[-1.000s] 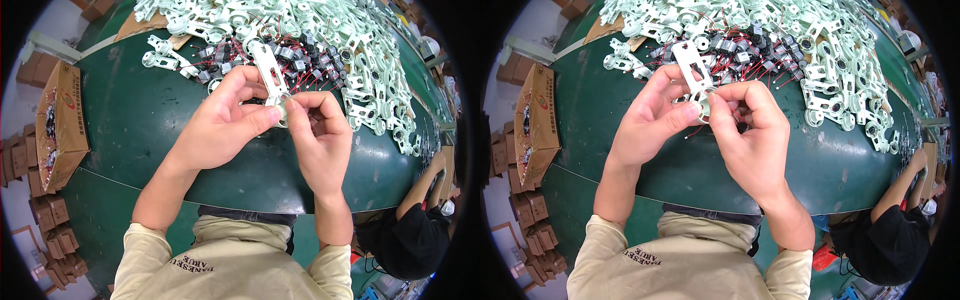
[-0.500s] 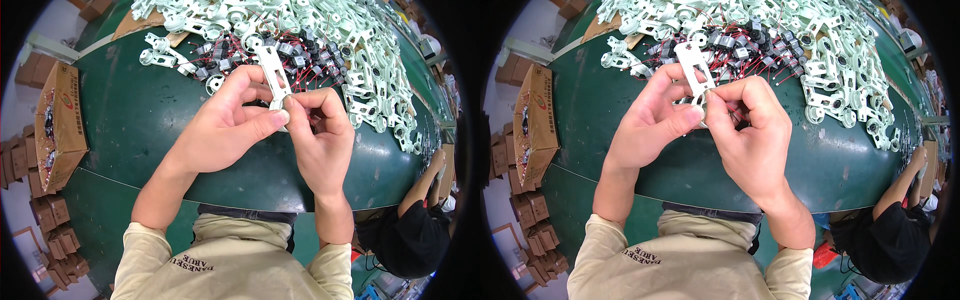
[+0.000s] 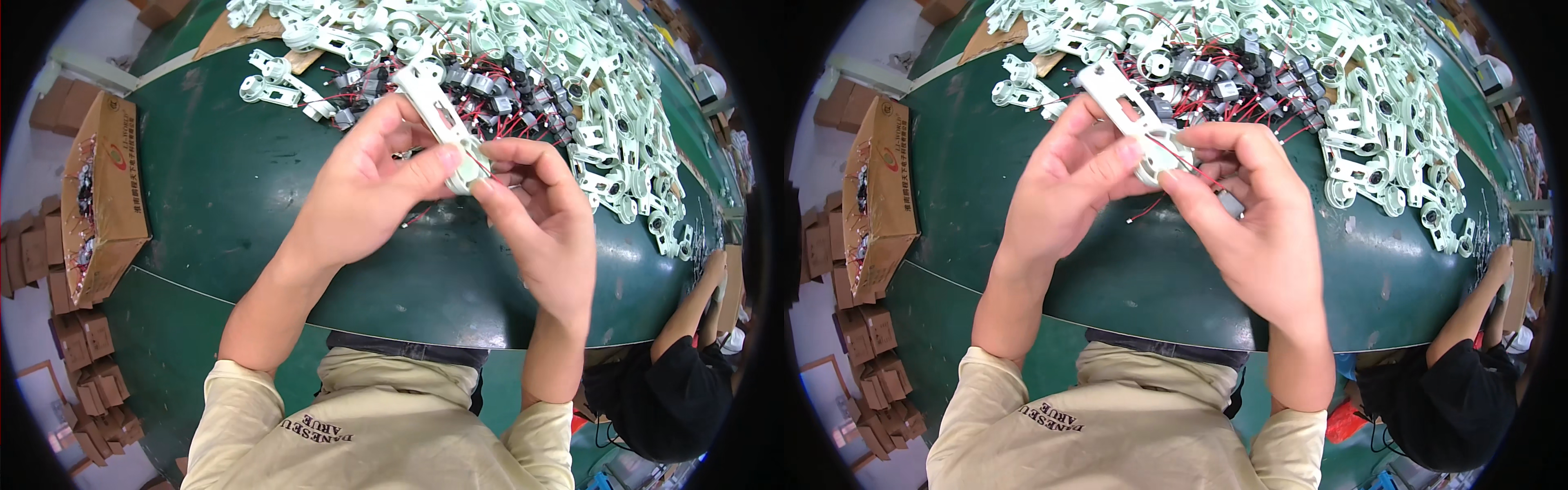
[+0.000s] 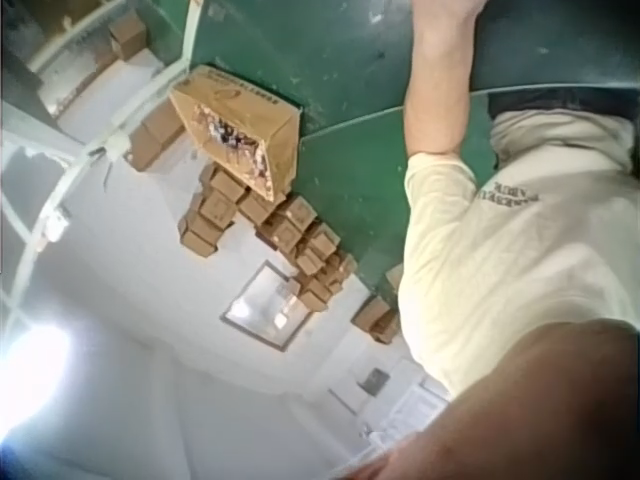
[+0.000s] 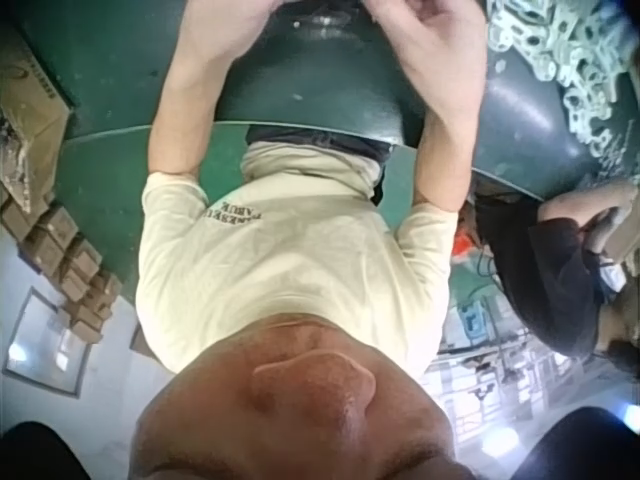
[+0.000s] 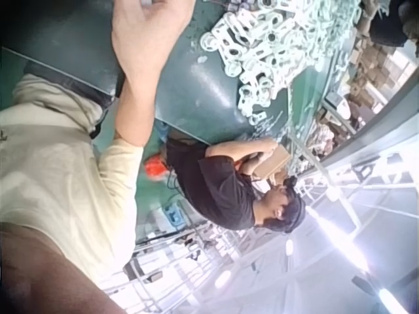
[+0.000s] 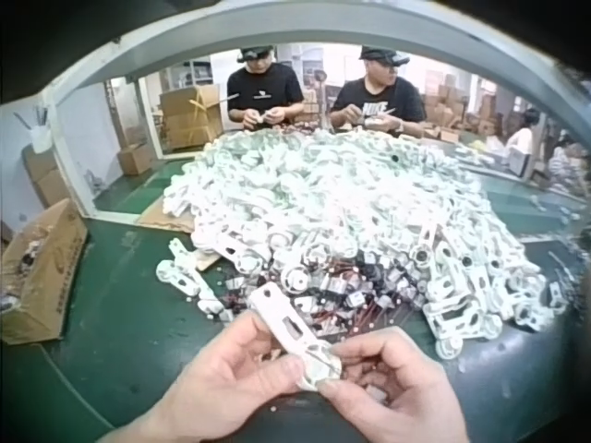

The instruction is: The person assembles small electronic components by hand, inserting small motors and wiring assemblies into white plastic housings at a production workbench.

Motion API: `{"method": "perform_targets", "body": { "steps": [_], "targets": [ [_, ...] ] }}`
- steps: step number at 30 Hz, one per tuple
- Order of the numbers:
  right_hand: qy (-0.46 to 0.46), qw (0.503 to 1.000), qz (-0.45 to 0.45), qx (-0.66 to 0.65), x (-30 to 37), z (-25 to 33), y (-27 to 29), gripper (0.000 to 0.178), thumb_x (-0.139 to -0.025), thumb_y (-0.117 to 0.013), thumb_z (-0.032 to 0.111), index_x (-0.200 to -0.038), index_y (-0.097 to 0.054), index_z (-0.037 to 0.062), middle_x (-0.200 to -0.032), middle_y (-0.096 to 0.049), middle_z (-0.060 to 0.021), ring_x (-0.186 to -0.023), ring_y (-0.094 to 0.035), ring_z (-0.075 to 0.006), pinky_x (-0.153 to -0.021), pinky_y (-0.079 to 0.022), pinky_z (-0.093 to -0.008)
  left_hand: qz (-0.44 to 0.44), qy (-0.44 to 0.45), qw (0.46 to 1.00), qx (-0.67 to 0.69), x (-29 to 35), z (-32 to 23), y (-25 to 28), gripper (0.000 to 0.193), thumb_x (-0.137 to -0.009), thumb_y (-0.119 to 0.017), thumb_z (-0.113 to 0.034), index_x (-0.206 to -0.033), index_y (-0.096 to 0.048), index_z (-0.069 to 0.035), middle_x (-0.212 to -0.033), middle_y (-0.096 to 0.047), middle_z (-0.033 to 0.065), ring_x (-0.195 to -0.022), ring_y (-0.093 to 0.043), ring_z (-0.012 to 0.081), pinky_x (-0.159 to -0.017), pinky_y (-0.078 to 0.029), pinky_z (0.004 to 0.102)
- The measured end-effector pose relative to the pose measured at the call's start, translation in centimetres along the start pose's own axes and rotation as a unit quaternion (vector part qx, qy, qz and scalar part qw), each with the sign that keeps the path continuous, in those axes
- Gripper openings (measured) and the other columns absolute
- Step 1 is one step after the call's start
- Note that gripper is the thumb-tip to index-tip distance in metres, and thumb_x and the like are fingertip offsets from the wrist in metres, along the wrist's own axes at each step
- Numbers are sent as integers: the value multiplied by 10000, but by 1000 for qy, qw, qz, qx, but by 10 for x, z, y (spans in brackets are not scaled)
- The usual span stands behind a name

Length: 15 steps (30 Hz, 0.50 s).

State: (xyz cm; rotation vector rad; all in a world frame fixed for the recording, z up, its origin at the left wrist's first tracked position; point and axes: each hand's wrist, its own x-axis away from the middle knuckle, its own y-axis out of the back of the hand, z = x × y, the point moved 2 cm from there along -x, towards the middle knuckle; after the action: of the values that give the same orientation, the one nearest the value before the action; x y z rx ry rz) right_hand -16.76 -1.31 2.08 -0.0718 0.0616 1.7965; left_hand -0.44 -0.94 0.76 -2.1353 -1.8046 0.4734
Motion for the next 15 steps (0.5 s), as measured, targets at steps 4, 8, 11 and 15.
{"method": "perform_targets", "body": {
  "steps": [4, 8, 11, 15],
  "targets": [
    [-21, 998, 63, -4, 1, -3, 8, 308, -834, -628, -64, -1124, -538, -12, -1062, -563, -50, -898, -558, -85, -754, -491, -214, -21, -13, 1000, 10, -1, -11, 6, 231, -929, -559, -95, -1138, -483, -31, -1078, -596, 113, -1008, -607, 192, -882, -528, 362],
    [-16, 990, 107, -85, 3, 5, 4, 330, -844, -634, -38, -1156, -533, 3, -1049, -588, -59, -900, -582, -100, -769, -503, -234, -35, -36, 998, -26, -3, -11, 11, 263, -937, -507, -63, -1191, -445, -31, -1114, -595, 159, -1026, -622, 252, -877, -542, 401],
    [33, 987, 158, -23, 2, 1, 8, 262, -849, -635, -23, -1090, -535, 6, -1012, -600, -63, -891, -600, -114, -764, -505, -247, -43, -42, 998, -23, -5, -10, 11, 265, -936, -507, -59, -1192, -443, -32, -1109, -597, 159, -1026, -622, 255, -878, -541, 402],
    [43, 994, 97, -13, 1, -1, 3, 230, -838, -643, -19, -1035, -527, 7, -943, -628, -60, -859, -610, -102, -755, -496, -239, -45, -50, 997, -31, -3, -12, 9, 261, -936, -507, -57, -1188, -445, -29, -1106, -597, 160, -1023, -622, 256, -883, -538, 406]
  ]
}}
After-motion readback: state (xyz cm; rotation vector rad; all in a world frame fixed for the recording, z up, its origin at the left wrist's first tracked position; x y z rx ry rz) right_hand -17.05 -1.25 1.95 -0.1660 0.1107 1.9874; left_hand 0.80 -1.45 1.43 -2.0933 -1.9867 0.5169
